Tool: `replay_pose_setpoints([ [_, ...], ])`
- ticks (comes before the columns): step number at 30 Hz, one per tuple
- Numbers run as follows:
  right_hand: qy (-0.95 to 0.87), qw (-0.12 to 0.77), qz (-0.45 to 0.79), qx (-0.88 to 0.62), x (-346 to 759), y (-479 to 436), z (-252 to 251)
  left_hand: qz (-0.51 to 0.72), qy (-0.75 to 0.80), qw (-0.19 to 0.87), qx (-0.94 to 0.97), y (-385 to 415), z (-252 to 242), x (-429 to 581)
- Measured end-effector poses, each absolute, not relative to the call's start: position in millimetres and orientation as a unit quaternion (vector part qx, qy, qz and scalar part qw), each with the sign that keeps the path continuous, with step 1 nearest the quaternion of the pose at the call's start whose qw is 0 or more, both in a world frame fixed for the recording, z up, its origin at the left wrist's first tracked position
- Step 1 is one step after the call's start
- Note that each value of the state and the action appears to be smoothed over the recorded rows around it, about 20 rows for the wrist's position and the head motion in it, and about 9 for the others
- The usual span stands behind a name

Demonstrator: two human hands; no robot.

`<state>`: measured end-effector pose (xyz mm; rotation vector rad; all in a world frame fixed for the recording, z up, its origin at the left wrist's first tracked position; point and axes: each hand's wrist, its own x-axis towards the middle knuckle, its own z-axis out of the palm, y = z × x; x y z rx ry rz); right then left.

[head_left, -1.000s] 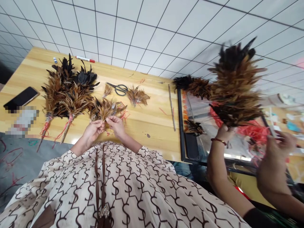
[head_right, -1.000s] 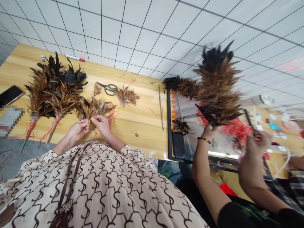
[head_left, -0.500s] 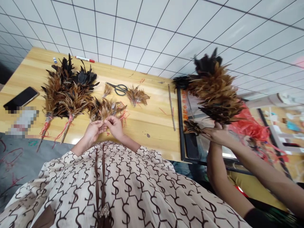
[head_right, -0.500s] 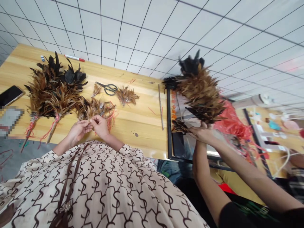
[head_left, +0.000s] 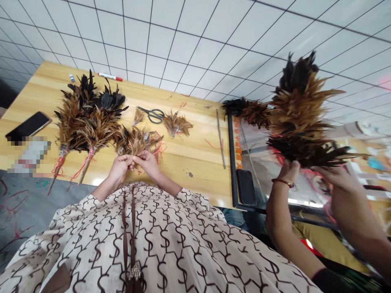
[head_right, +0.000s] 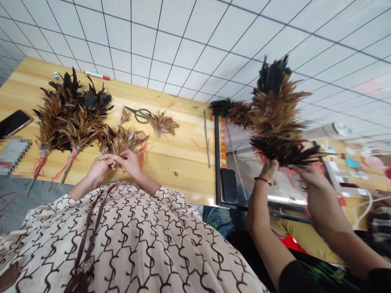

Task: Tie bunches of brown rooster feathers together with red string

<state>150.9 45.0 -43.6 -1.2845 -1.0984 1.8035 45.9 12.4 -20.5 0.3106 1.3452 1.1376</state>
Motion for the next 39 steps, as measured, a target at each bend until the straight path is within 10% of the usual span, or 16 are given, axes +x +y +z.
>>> replay_pose_setpoints([
  [12, -0.415, 0.333, 0.732, -0.426, 161.5, 51.2, -38.9, 0.423, 0.585, 0.655, 0.222, 10.6, -19.4, 42.3],
  [39, -0.283, 0.404, 0.723, -0.484, 146.6, 46.8, -39.8, 0.372, 0.698, 0.333, 0.514, 7.1, -25.2, 39.8],
])
